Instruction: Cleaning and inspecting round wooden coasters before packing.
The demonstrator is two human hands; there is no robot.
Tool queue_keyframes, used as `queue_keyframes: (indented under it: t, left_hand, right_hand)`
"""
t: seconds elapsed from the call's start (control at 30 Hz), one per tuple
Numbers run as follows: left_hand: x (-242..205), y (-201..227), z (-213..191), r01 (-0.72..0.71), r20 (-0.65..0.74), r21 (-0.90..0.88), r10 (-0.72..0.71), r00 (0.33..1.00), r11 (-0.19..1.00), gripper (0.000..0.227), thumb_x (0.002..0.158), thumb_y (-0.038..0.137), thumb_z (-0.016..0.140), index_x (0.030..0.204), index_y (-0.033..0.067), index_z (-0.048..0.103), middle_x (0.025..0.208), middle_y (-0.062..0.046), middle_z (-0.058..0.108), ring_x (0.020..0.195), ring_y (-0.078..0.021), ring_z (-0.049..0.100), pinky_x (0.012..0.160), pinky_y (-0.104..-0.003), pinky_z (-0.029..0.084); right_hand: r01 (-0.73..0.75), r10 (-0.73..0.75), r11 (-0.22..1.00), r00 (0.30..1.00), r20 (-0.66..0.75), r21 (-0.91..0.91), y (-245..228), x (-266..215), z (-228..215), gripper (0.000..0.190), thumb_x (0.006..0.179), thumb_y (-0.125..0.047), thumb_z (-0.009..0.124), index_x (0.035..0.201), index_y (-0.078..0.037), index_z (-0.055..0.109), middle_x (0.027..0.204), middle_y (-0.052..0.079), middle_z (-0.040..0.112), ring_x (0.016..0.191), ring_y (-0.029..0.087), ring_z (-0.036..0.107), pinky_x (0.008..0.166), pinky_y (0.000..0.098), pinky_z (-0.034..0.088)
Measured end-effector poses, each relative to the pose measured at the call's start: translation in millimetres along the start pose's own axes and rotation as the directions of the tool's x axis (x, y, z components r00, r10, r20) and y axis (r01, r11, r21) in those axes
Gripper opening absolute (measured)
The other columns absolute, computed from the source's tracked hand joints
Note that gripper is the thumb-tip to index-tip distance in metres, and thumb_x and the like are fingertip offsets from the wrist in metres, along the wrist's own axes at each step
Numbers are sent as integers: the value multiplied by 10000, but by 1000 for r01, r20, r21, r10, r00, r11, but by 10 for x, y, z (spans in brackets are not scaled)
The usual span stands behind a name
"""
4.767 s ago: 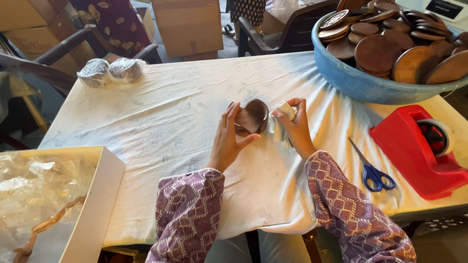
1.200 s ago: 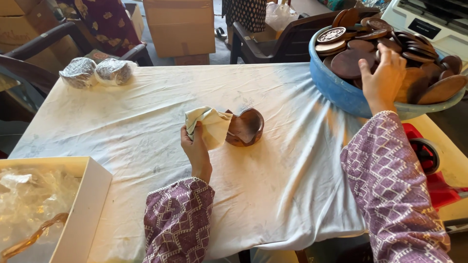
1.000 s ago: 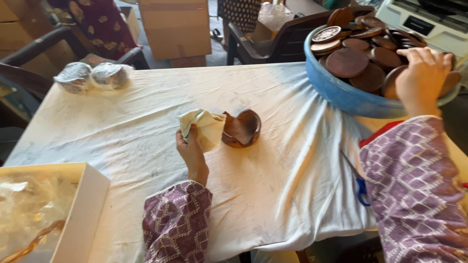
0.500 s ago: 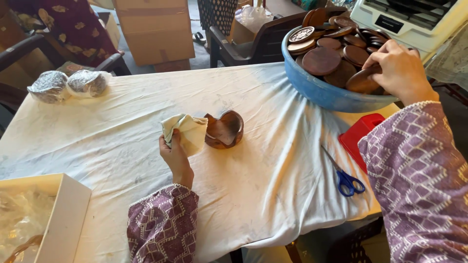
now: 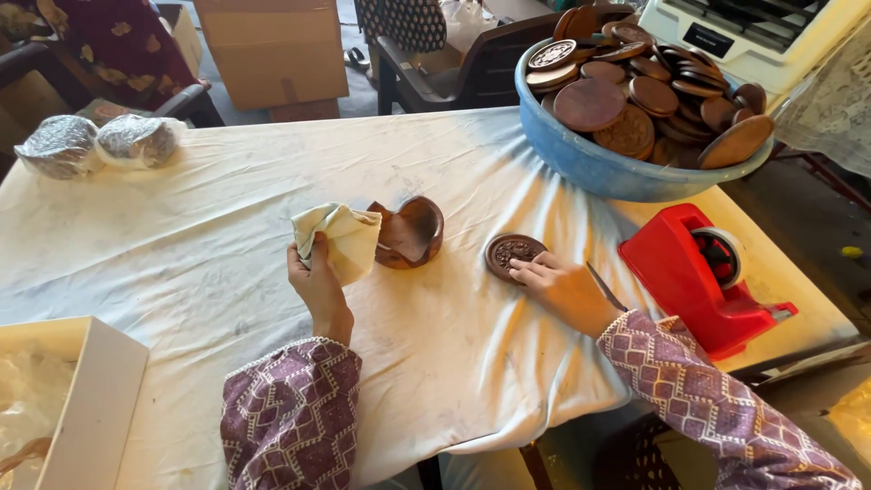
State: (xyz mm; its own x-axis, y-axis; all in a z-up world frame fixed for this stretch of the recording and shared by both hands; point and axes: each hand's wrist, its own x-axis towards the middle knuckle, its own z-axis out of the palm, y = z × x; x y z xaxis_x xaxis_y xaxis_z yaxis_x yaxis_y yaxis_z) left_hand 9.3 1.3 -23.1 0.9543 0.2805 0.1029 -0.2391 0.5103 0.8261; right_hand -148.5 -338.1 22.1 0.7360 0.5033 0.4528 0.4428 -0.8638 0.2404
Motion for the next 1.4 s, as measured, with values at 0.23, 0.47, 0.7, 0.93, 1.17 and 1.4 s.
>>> queue_keyframes:
  t: [0.23,0.47,0.7,0.93,1.17,1.4]
  left_hand:
    - [8,80,39,18,-25,-12,-18,1000,1000,257,993,276,686,1149,83,618,1058,10,680,948,-74,616,827,-254,501]
    - [144,-111,-71,-75,-55,-3,75,996,997,207,1000,243,685,1116,80,629,989,24,660,881,-64,576,766,-241,470]
    - [106,22,6,-94,-56,21,95,994,995,171,1029,220,680,1075,69,615,905,44,571,805,-62,472,690,-241,392]
    - [55,76,25,-32,-47,-31,31,998,999,227,997,259,674,1109,71,614,987,25,638,896,-63,558,793,-242,468]
    - [67,59,16,-31,-51,-31,30,998,999,274,984,277,686,1145,66,621,1023,16,655,929,-74,578,827,-252,482]
    - [96,-64,-37,-15,-54,-35,13,998,999,280,989,274,689,1159,62,623,1032,5,664,930,-83,589,823,-258,485]
  right_hand:
    - [-20,18,1000,991,-136,-9,-61,373,-199,329,862,-101,719,1187,-65,693,1188,52,735,993,209,708,782,328,603]
    - [70,-59,997,951,-305,28,-545,1334,207,308,863,-96,733,1169,-74,706,1150,36,725,1031,194,703,715,318,584]
    - [1,26,994,970,-243,113,-626,1393,644,319,826,-83,700,1145,-70,715,1161,44,731,1038,226,692,748,358,588]
    - [-39,80,977,978,-193,211,-654,1398,609,302,827,-76,725,1128,-58,710,1172,51,728,1029,241,695,755,370,578]
    - [-110,159,956,973,-165,273,-698,1419,544,255,845,-80,723,1098,-53,711,1140,38,736,984,241,699,695,378,559]
    - [-84,136,979,950,-281,188,-793,1345,753,230,860,-97,717,1086,-63,696,1144,46,727,1072,272,686,903,402,586]
